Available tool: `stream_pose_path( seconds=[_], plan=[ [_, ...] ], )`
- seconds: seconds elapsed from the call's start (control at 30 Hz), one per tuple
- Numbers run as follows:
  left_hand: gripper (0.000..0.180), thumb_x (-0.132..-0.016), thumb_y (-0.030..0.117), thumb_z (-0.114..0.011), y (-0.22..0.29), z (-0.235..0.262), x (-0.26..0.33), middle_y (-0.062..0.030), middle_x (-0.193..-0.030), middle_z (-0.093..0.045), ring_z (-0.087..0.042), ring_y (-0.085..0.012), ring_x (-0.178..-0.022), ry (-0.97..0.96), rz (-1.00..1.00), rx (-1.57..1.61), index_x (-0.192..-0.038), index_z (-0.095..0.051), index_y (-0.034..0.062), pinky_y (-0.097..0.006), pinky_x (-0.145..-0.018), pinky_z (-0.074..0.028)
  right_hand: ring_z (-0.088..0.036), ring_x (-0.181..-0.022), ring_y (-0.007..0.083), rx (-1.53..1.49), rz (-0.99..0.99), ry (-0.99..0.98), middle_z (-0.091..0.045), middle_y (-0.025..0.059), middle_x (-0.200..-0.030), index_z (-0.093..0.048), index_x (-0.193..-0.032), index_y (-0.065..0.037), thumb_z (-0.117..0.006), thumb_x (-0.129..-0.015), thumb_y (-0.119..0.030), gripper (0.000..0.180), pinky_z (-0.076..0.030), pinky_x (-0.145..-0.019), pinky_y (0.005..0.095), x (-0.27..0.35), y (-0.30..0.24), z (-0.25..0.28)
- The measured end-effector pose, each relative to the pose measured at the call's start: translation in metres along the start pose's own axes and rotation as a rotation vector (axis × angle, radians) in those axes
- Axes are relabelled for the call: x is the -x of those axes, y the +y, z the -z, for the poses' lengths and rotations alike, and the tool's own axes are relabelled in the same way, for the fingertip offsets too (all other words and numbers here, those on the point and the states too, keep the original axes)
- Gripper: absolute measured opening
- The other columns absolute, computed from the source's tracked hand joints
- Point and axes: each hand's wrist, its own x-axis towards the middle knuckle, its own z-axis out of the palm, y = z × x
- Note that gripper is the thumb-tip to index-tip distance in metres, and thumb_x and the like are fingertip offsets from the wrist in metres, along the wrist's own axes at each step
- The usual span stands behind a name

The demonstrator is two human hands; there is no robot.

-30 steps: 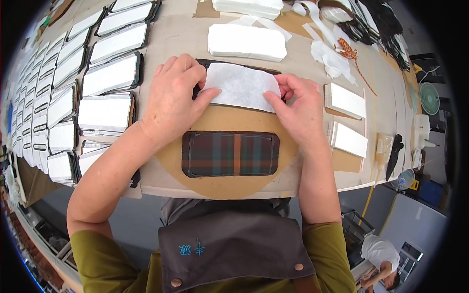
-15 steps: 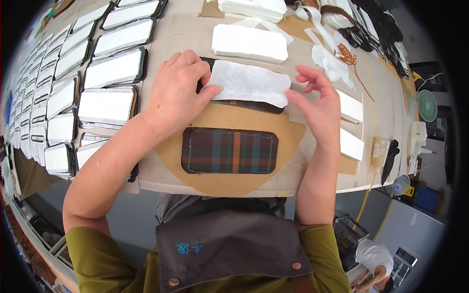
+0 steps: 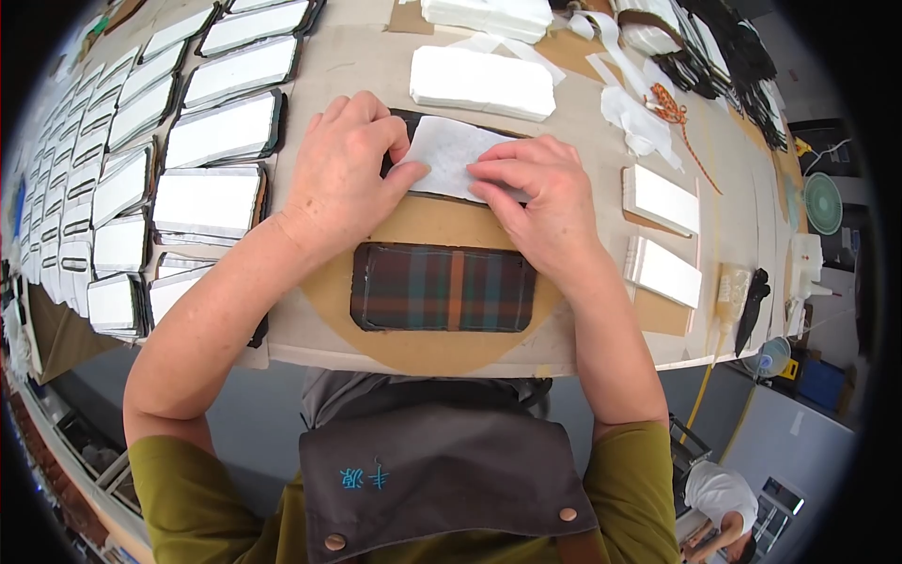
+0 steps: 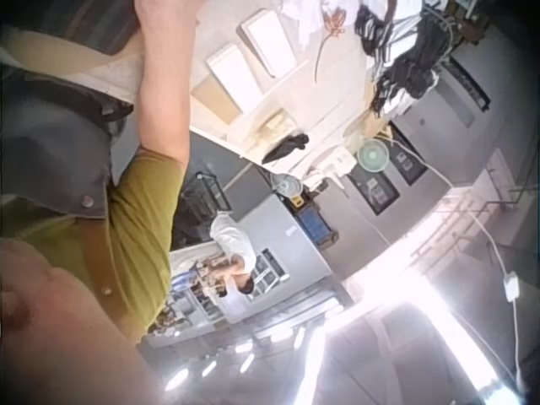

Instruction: Applying glue and attaching white padding to the back of leather components at a workshop station.

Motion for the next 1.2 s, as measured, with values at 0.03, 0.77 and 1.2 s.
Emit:
stream_pose_path(
  seconds=[0.03, 0.77, 1.2],
  plan=[
    [0.020, -0.076, 0.015, -0.080, -0.001, 0.000, 0.001, -0.0081, -0.091, -0.058, -0.055, -0.0293, -0.093, -0.001, 0.004, -0.002, -0.074, -0.061, 0.0060, -0.040, -0.086, -0.044, -0.063, -0.095, 0.0239, 0.014, -0.007, -0.012, -0.072, 0.0028, -0.095, -0.076, -0.092, -0.009, -0.078, -0.078, -0.009, 0.014, -0.043, -0.092, 0.0377, 0.002, 0.001, -0.001],
    [0.016, -0.083, 0.020, -0.075, -0.015, 0.022, -0.004, -0.0137, -0.104, -0.060, -0.056, -0.0299, -0.109, -0.172, 0.302, 0.172, -0.080, -0.070, 0.0057, -0.040, -0.095, -0.047, -0.060, -0.103, 0.0275, -0.035, -0.063, -0.081, -0.067, 0.0059, -0.103, -0.073, -0.101, -0.007, -0.075, -0.079, -0.006, 0.022, -0.042, -0.098, 0.0407, 0.001, 0.000, 0.000],
    [0.041, -0.092, 0.012, -0.063, 0.017, 0.007, 0.005, -0.0155, -0.138, -0.056, -0.052, -0.0309, -0.130, -0.126, -0.435, -0.105, -0.131, -0.057, 0.0015, -0.041, -0.110, -0.040, -0.060, -0.103, 0.0290, -0.057, -0.052, -0.073, -0.066, 0.0068, -0.102, -0.073, -0.100, -0.008, -0.075, -0.078, -0.006, 0.022, -0.041, -0.099, 0.0416, 0.000, 0.003, 0.001]
  ],
)
